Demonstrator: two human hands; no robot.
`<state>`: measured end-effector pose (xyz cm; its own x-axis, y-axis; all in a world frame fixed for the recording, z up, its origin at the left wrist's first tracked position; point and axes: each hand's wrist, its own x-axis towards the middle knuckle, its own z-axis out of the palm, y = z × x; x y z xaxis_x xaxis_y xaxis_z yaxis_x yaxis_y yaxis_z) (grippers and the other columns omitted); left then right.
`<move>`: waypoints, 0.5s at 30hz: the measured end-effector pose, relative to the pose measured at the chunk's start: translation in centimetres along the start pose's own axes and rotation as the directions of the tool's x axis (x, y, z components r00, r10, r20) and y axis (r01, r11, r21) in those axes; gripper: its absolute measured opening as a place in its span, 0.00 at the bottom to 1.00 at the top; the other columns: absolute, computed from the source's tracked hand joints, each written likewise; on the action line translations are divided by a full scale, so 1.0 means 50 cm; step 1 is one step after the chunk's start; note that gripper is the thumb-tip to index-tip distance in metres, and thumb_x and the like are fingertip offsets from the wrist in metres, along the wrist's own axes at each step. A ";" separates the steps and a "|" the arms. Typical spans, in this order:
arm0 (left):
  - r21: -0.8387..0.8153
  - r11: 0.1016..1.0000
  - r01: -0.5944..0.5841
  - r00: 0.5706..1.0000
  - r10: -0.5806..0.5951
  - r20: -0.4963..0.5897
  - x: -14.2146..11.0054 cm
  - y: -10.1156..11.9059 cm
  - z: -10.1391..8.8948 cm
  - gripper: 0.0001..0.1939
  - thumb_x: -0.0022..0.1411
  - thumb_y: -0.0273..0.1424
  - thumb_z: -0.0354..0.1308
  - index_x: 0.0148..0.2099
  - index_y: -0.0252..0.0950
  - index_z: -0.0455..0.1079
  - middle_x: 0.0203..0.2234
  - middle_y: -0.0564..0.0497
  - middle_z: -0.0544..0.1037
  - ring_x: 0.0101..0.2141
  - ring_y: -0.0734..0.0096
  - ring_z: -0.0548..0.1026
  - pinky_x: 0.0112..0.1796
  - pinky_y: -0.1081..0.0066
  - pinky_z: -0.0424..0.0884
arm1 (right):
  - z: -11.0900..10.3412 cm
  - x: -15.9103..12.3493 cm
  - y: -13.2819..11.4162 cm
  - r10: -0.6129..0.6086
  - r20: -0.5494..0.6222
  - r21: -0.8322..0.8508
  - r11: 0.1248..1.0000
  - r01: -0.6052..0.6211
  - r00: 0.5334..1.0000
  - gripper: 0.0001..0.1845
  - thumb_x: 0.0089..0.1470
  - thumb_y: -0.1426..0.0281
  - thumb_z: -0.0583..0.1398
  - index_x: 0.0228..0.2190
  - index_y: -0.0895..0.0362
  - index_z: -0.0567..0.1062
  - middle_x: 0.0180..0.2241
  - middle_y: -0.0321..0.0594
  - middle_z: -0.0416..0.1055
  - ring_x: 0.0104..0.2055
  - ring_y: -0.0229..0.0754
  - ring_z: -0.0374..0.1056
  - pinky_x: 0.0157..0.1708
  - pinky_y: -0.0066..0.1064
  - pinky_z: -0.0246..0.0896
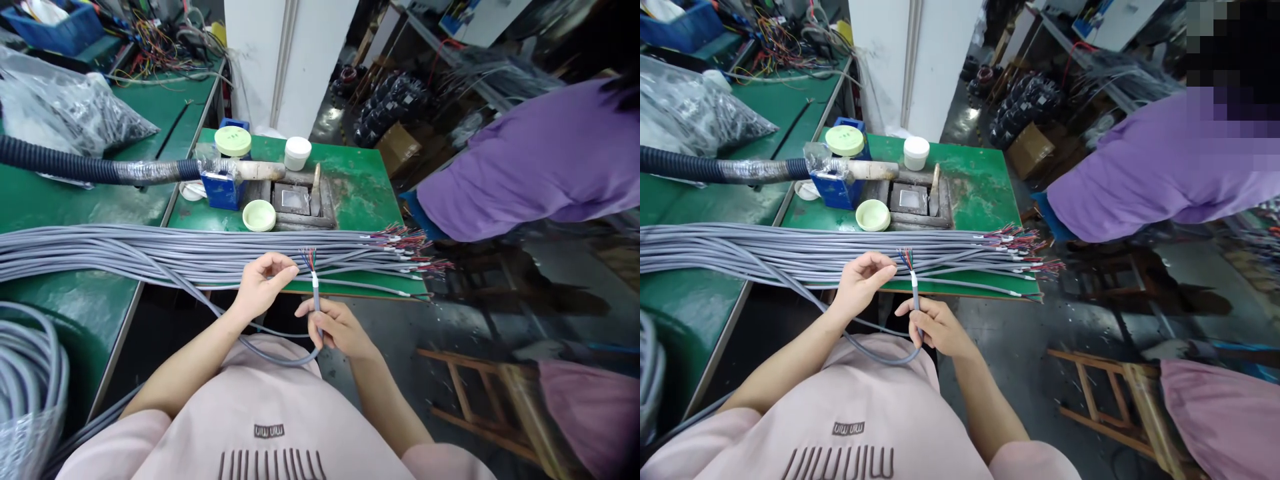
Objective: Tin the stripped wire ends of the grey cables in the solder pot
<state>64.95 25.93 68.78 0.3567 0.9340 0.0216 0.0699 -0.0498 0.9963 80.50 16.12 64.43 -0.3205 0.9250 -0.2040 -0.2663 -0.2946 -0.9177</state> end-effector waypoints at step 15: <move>-0.279 0.952 0.122 0.983 -0.155 -0.097 0.009 0.004 0.027 0.12 0.46 0.36 0.69 0.29 0.34 0.74 0.23 0.53 0.77 0.22 0.80 0.70 0.26 0.77 0.69 | 0.017 0.017 -0.006 0.001 0.003 -0.088 0.996 0.000 1.000 0.19 0.58 0.59 0.53 0.41 0.61 0.71 0.14 0.30 0.64 0.13 0.29 0.49 0.15 0.22 0.44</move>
<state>66.40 25.83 68.88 0.2496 0.9603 -0.1247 -0.1501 0.1656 0.9747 79.55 16.79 64.80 -0.3236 0.9241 -0.2035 -0.1848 -0.2726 -0.9442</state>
